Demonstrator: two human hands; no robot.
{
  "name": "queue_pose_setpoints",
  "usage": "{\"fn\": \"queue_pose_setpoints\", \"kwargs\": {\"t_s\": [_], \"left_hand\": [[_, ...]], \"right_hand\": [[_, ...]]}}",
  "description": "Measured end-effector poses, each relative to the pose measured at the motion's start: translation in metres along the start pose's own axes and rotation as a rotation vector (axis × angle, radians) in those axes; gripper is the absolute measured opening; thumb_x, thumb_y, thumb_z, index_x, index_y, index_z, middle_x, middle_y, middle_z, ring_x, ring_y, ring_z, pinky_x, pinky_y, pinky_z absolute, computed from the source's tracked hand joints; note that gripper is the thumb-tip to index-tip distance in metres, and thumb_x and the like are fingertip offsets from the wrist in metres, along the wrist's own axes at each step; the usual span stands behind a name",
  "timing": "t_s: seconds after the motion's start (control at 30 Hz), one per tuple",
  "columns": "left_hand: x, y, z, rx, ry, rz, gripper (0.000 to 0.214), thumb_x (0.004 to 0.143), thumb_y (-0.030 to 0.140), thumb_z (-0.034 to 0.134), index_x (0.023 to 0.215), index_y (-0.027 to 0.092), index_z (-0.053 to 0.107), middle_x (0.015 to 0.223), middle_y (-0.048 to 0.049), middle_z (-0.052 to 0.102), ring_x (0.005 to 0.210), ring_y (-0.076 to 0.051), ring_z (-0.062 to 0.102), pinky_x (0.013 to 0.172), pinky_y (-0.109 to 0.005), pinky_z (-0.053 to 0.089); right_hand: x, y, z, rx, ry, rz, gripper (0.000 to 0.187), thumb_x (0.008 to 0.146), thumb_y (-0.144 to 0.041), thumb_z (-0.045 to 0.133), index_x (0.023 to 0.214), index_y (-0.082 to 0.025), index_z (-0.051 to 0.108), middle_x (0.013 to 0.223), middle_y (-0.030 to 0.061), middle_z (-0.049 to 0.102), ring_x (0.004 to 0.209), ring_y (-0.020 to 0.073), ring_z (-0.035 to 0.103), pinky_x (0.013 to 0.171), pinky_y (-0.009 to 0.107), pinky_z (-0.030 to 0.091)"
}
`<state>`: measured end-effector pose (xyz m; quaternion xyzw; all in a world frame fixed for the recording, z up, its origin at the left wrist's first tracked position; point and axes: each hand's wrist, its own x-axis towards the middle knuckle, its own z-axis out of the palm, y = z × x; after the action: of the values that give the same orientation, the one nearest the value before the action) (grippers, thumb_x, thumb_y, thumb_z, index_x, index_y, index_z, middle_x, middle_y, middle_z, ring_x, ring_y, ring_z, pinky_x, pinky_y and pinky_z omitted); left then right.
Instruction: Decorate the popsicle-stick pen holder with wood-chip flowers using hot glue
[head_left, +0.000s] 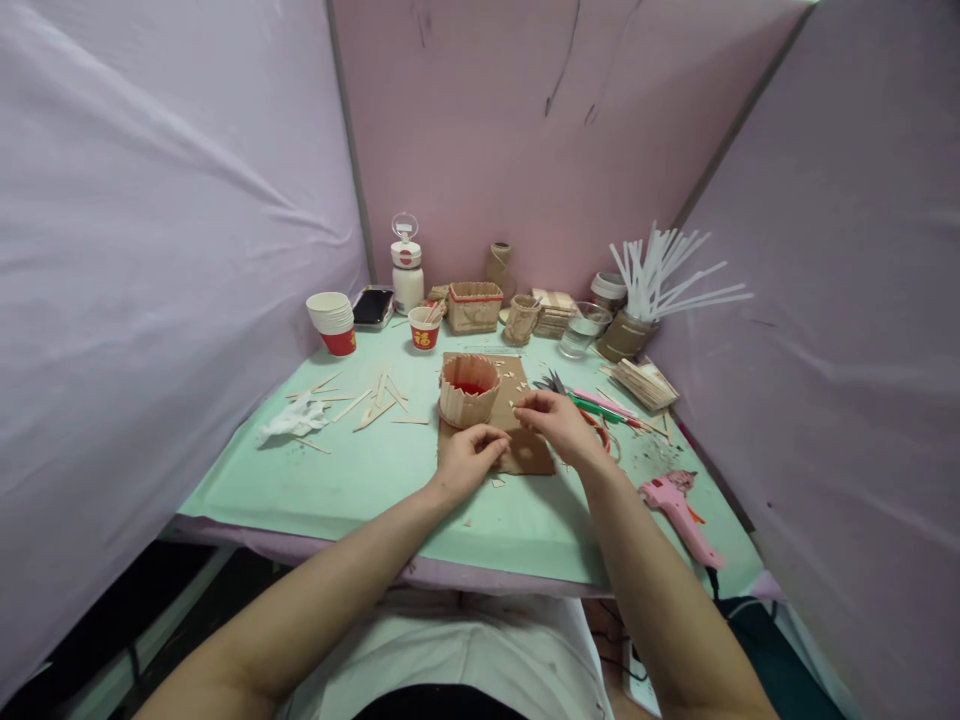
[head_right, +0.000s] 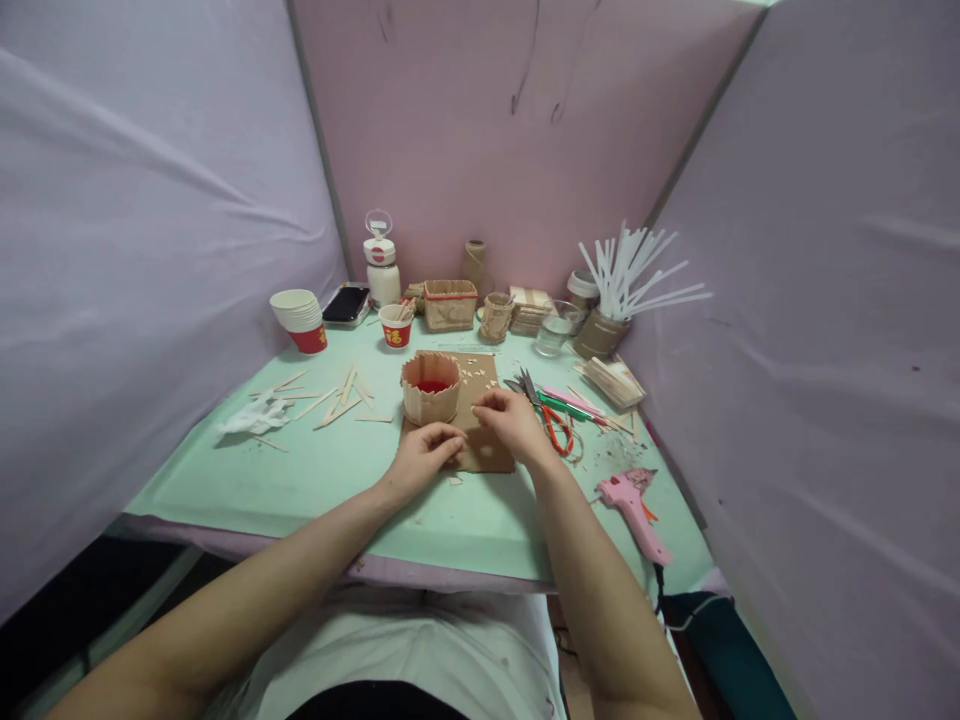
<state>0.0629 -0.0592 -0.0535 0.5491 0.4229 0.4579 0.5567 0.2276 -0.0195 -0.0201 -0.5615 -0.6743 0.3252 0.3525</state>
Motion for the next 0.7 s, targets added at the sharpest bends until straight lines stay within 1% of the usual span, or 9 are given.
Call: {"fn": "queue_pose_setpoints", "kwargs": {"t_s": [0.07, 0.13, 0.3, 0.43, 0.57, 0.63, 0.7], "left_hand": [[0.002, 0.002, 0.000, -0.104, 0.021, -0.055, 0.026, 0.071, 0.037, 0.068, 0.081, 0.013, 0.065, 0.068, -0.0032, 0.064, 0.060, -0.012, 0.057, 0.060, -0.025, 0.046], [0.002, 0.005, 0.000, -0.152, 0.031, -0.088, 0.030, 0.068, 0.040, 0.071, 0.080, 0.012, 0.066, 0.068, -0.0037, 0.064, 0.060, -0.012, 0.057, 0.061, -0.026, 0.046], [0.000, 0.008, -0.001, -0.181, 0.036, -0.090, 0.033, 0.064, 0.043, 0.074, 0.073, 0.013, 0.066, 0.062, -0.0020, 0.061, 0.057, -0.011, 0.054, 0.056, -0.024, 0.043], [0.001, 0.006, -0.002, -0.167, 0.049, -0.092, 0.033, 0.065, 0.043, 0.074, 0.074, 0.013, 0.066, 0.058, 0.0000, 0.058, 0.053, -0.010, 0.051, 0.053, -0.023, 0.040], [0.002, 0.004, -0.003, -0.141, 0.052, -0.079, 0.033, 0.064, 0.043, 0.074, 0.074, 0.013, 0.065, 0.056, 0.0003, 0.058, 0.052, -0.010, 0.050, 0.050, -0.022, 0.038], [0.002, 0.004, -0.003, -0.155, 0.054, -0.080, 0.033, 0.064, 0.043, 0.074, 0.073, 0.013, 0.065, 0.056, 0.0004, 0.058, 0.051, -0.010, 0.050, 0.050, -0.022, 0.038], [0.002, 0.004, -0.002, -0.188, 0.062, -0.104, 0.034, 0.063, 0.044, 0.075, 0.072, 0.013, 0.064, 0.057, 0.0007, 0.058, 0.051, -0.009, 0.050, 0.050, -0.022, 0.038]], "right_hand": [[-0.018, -0.005, 0.005, 0.103, -0.003, 0.023, 0.020, 0.073, -0.035, 0.056, 0.079, -0.016, 0.063, 0.065, 0.0007, 0.065, 0.058, 0.0133, 0.057, 0.055, 0.025, 0.044], [-0.028, -0.007, 0.010, 0.175, 0.011, 0.041, 0.020, 0.071, -0.035, 0.057, 0.075, -0.017, 0.062, 0.061, 0.0000, 0.063, 0.056, 0.0129, 0.056, 0.055, 0.024, 0.043], [-0.032, -0.008, 0.018, 0.227, 0.058, 0.063, 0.017, 0.068, -0.034, 0.060, 0.071, -0.017, 0.063, 0.064, 0.0008, 0.065, 0.058, 0.0135, 0.057, 0.056, 0.024, 0.043], [-0.033, -0.006, 0.022, 0.193, 0.062, 0.061, 0.014, 0.068, -0.032, 0.059, 0.070, -0.019, 0.063, 0.063, 0.0000, 0.064, 0.057, 0.0137, 0.057, 0.053, 0.023, 0.042], [-0.036, -0.002, 0.025, 0.095, 0.037, 0.041, 0.012, 0.071, -0.030, 0.057, 0.069, -0.019, 0.064, 0.063, 0.0006, 0.066, 0.058, 0.0150, 0.059, 0.052, 0.023, 0.043], [-0.032, 0.000, 0.020, 0.025, 0.021, 0.027, 0.014, 0.074, -0.029, 0.056, 0.074, -0.020, 0.066, 0.068, 0.0015, 0.069, 0.062, 0.0160, 0.062, 0.055, 0.024, 0.045], [-0.022, 0.002, 0.009, -0.062, 0.022, 0.015, 0.016, 0.077, -0.027, 0.055, 0.082, -0.020, 0.068, 0.074, 0.0023, 0.072, 0.066, 0.0166, 0.065, 0.061, 0.025, 0.048]]}}
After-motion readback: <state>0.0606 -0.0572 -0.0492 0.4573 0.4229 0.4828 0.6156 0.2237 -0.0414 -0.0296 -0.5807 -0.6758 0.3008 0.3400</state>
